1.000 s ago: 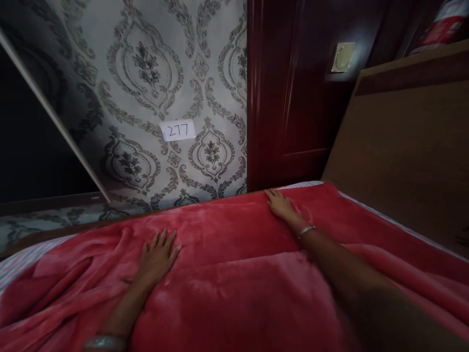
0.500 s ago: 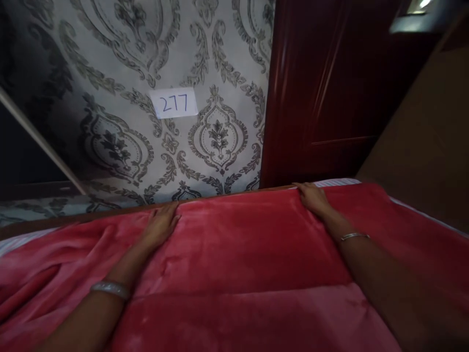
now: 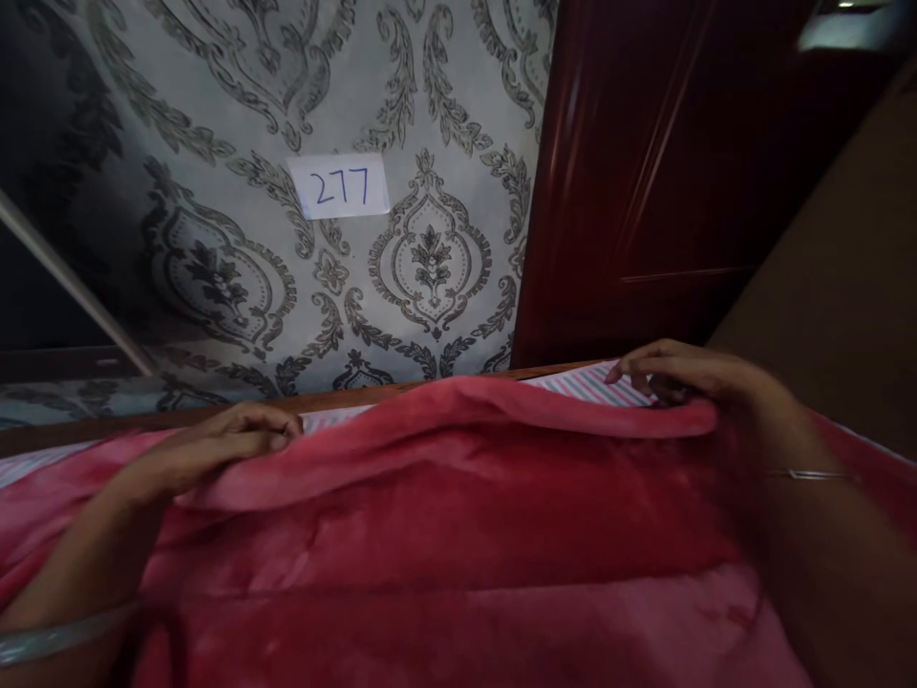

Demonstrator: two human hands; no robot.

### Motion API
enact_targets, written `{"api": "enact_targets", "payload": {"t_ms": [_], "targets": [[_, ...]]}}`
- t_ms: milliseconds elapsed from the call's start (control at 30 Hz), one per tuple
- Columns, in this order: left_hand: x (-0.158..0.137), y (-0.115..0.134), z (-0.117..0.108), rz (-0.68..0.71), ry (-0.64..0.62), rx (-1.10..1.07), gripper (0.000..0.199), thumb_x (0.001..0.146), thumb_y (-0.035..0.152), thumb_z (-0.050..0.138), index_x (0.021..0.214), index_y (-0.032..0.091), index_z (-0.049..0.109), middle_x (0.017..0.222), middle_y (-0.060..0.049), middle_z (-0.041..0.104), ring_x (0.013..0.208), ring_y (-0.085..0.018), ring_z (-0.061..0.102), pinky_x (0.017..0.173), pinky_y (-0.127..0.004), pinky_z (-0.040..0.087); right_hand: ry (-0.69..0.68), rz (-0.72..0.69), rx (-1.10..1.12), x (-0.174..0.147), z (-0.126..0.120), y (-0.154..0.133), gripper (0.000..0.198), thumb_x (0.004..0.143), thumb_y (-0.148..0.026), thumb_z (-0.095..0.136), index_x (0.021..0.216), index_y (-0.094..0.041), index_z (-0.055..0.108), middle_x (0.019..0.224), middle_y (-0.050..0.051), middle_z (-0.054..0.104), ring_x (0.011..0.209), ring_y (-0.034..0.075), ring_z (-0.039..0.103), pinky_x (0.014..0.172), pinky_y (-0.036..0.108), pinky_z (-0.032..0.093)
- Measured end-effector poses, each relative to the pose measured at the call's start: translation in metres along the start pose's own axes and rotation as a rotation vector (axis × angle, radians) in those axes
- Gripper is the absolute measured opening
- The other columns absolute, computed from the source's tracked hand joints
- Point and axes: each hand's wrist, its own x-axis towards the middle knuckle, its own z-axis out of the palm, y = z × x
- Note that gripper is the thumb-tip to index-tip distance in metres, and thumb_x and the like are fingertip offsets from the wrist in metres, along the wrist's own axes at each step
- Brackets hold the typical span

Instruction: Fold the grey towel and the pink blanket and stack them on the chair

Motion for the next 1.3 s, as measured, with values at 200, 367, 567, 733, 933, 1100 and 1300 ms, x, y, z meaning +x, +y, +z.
{"api": "enact_targets", "payload": {"t_ms": [200,367,567,733,933,1100,1300], "targets": [[0.016,-0.003,0.021,-0.065,-0.108,0.053,0.054,0.073,0.070,0.055,0.087,0.019,0.066,0.065,-0.001,0.061,0.054,-0.017,0.055,0.054,-0.028,0.044,-0.061,0.248,-0.028,0.022,0.024,0.014,0.038,0.064,-0.041,0.077,0.096,-0.020,0.071,0.057,-0.002,0.055,0.043,0.012,0.047,0.044,0.026,0.040],[0.035,-0.018,0.047,0.096,-0.158,0.133,0.039,0.069,0.056,0.063,0.081,0.020,0.068,0.082,-0.005,0.070,0.076,-0.020,0.062,0.071,-0.028,0.050,-0.118,0.200,-0.079,0.025,0.024,0.009,0.035,0.063,-0.036,0.076,0.094,-0.021,0.076,0.059,-0.002,0.057,0.044,0.012,0.049,0.045,0.025,0.041],[0.020,-0.004,0.040,0.061,-0.474,-0.048,0.026,0.072,0.046,0.063,0.074,0.021,0.068,0.076,-0.001,0.066,0.072,-0.018,0.057,0.063,-0.023,0.043,-0.218,0.102,-0.142,0.027,0.038,-0.004,0.038,0.064,-0.036,0.072,0.097,-0.019,0.079,0.059,-0.001,0.060,0.044,0.010,0.046,0.044,0.023,0.037],[0.023,-0.002,0.042,0.069,-0.343,0.024,0.034,0.071,0.054,0.060,0.064,0.022,0.051,0.064,0.002,0.051,0.063,-0.014,0.045,0.058,-0.024,0.037,-0.202,0.045,-0.215,0.031,0.045,-0.005,0.018,0.062,-0.032,0.065,0.074,-0.020,0.073,0.062,0.000,0.061,0.054,0.012,0.050,0.049,0.022,0.038],[0.023,-0.001,0.034,0.128,-0.004,0.040,0.043,0.081,0.065,0.049,0.078,0.022,0.052,0.076,0.000,0.056,0.075,-0.017,0.050,0.068,-0.025,0.046,-0.249,0.073,-0.093,0.025,0.043,-0.009,0.039,0.064,-0.047,0.070,0.091,-0.019,0.075,0.063,0.000,0.061,0.050,0.012,0.046,0.048,0.026,0.039],[0.023,0.007,0.030,0.132,0.417,0.069,0.027,0.088,0.049,0.041,0.086,0.023,0.046,0.079,0.000,0.053,0.077,-0.017,0.050,0.077,-0.028,0.047,-0.270,-0.065,-0.198,0.030,0.046,-0.013,0.025,0.064,-0.044,0.069,0.072,-0.020,0.070,0.063,0.000,0.061,0.057,0.014,0.050,0.053,0.025,0.039],[0.020,0.016,0.028,0.277,0.518,0.096,0.036,0.092,0.045,0.042,0.114,0.019,0.054,0.101,-0.005,0.062,0.091,-0.020,0.057,0.086,-0.033,0.050,0.593,-0.196,-0.408,0.022,0.042,-0.040,0.021,0.085,-0.029,0.051,0.085,-0.019,0.068,0.093,0.009,0.071,0.083,0.021,0.062,0.076,0.032,0.045]]}}
